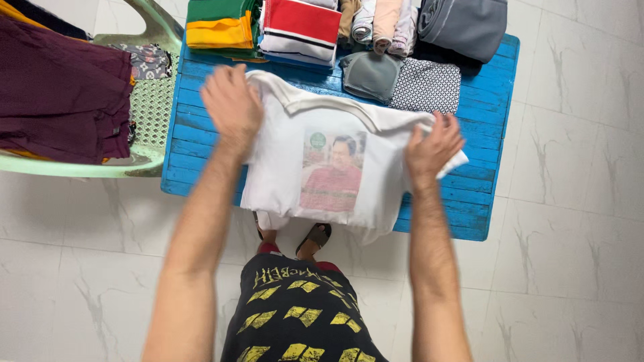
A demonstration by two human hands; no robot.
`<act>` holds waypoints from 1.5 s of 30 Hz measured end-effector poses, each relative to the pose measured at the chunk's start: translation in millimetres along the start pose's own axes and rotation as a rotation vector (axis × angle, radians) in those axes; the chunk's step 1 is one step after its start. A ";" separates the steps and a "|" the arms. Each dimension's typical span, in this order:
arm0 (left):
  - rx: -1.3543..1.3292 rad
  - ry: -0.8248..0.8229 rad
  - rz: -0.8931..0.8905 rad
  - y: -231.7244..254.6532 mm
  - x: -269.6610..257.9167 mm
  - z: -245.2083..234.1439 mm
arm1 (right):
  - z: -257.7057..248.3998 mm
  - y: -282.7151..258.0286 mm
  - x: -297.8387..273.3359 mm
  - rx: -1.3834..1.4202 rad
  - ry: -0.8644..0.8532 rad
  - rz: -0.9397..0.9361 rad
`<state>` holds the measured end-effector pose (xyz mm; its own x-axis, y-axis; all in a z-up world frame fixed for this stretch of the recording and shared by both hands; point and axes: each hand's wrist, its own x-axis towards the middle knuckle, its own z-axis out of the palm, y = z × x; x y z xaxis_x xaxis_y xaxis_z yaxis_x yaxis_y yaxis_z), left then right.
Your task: The person folds a white t-shirt and a maroon t-shirt by hand on a blue table.
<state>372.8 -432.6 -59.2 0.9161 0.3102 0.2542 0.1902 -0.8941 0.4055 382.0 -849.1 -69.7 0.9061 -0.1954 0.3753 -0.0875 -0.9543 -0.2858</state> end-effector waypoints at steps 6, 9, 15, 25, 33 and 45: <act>-0.002 -0.402 0.244 21.9 -171.3 97.0 | 61.8 -40.1 -167.2 0.016 -0.337 -0.144; 0.093 -0.656 0.173 -10.5 -190.2 104.9 | 71.5 -14.8 -197.6 -0.048 -0.485 -0.068; 0.244 -0.717 0.014 -88.8 -191.8 94.3 | 80.1 27.1 -213.2 -0.066 -0.388 -0.049; -0.071 -0.036 -0.213 -119.9 -161.0 86.1 | 73.0 27.5 -173.2 0.227 0.072 0.522; -0.096 -0.145 -0.560 -131.2 -114.3 98.8 | 69.6 77.9 -123.5 -0.053 -0.169 0.900; -0.549 0.378 -0.528 -136.6 -130.2 133.9 | 61.2 9.9 -159.6 0.399 -0.374 -0.432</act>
<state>274.8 -394.1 -265.3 0.5575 0.8168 0.1487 0.2717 -0.3488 0.8970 261.9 -813.5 -186.3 0.9135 0.3422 0.2200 0.4068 -0.7588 -0.5087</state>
